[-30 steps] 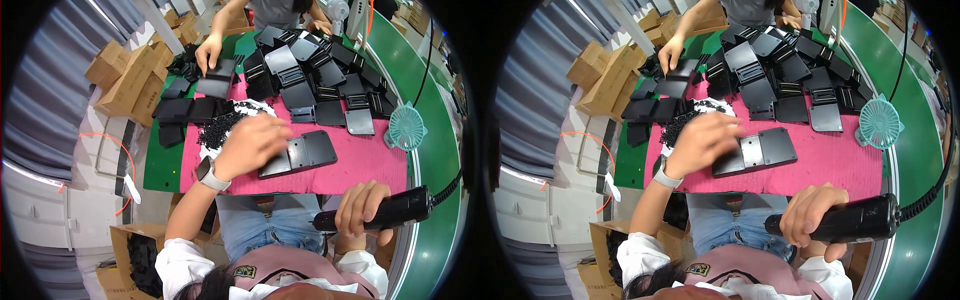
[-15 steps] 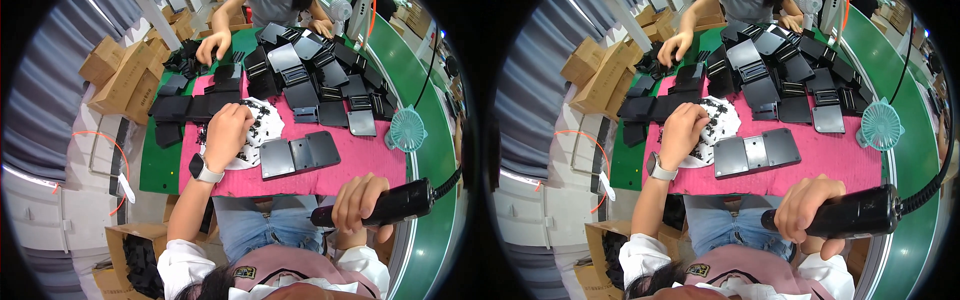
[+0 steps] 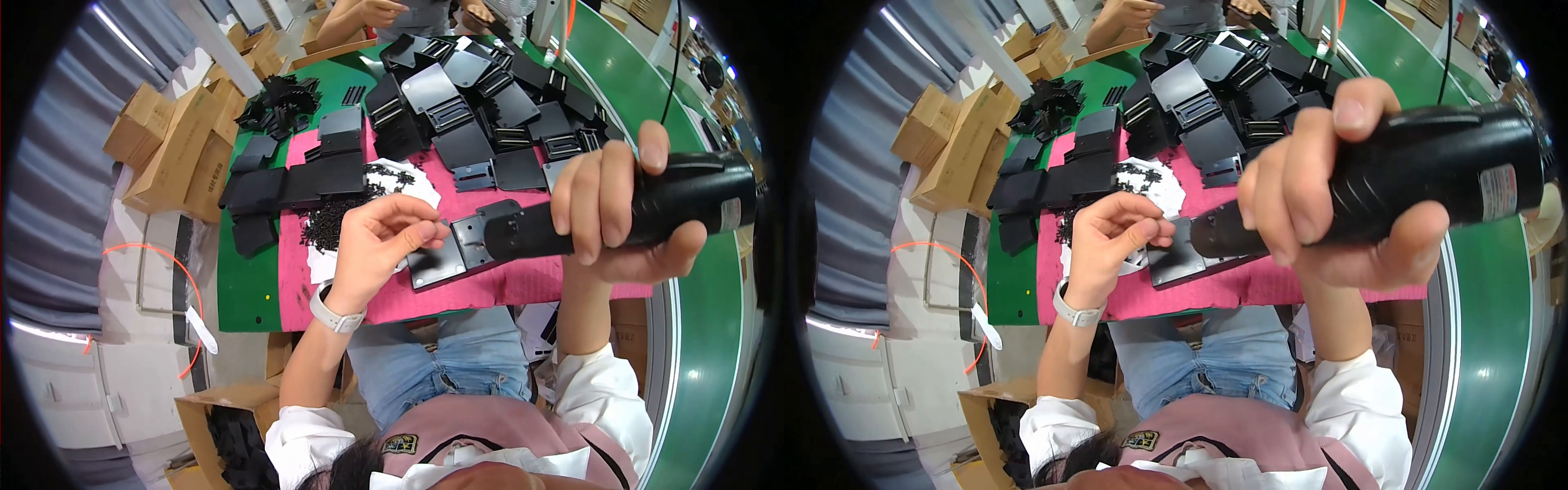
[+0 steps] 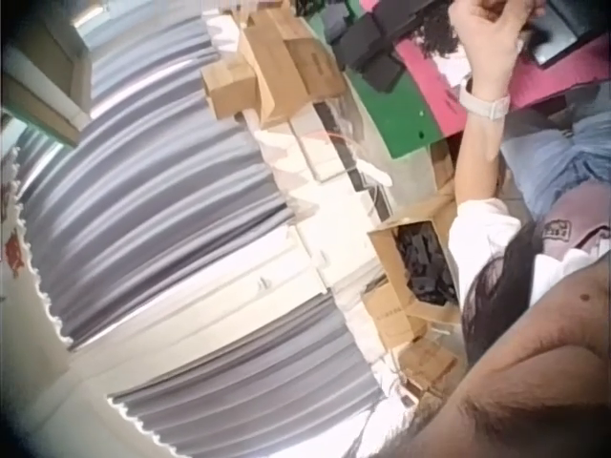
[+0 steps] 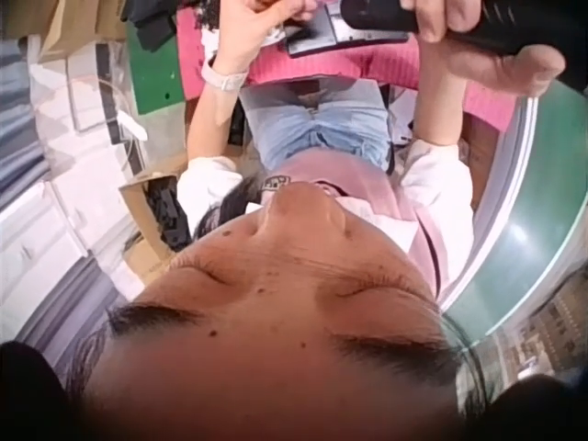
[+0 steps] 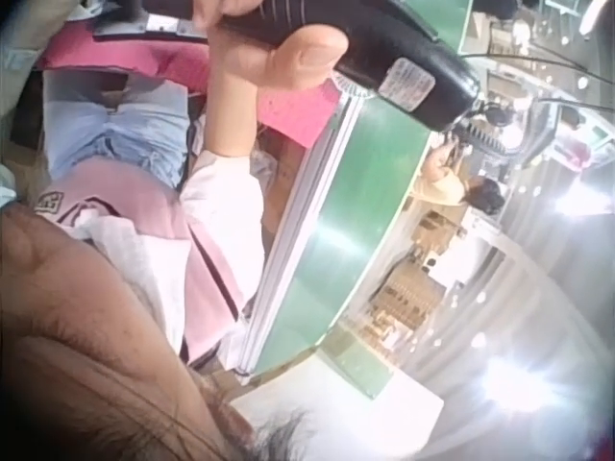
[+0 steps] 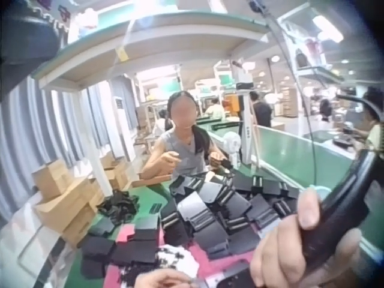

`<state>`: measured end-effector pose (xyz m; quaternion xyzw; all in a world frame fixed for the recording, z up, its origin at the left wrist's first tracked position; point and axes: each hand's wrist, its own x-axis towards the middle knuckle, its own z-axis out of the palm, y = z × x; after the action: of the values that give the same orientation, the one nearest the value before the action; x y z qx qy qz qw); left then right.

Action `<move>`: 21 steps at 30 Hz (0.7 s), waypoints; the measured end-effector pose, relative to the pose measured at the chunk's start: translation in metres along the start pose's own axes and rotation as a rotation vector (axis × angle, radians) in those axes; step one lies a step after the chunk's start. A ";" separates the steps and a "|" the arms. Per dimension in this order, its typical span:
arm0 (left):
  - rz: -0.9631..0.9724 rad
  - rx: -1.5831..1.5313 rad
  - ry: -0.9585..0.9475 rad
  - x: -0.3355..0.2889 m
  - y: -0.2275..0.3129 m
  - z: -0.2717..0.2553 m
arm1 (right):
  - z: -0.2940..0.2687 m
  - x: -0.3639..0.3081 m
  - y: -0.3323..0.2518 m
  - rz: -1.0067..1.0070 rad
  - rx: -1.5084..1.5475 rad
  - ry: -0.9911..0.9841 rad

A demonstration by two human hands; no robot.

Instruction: Assembling small plastic components using an electric screwdriver.

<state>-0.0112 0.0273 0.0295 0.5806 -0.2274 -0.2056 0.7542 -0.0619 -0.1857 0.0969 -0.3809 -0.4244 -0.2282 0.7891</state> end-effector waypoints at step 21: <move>-0.091 -0.433 -0.137 -0.005 -0.025 0.007 | 0.003 -0.006 0.016 -0.050 -0.043 -0.063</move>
<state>-0.0204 0.0185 0.0066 0.3998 -0.2024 -0.3222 0.8339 -0.0554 -0.1735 0.0861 -0.3938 -0.4533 -0.2449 0.7612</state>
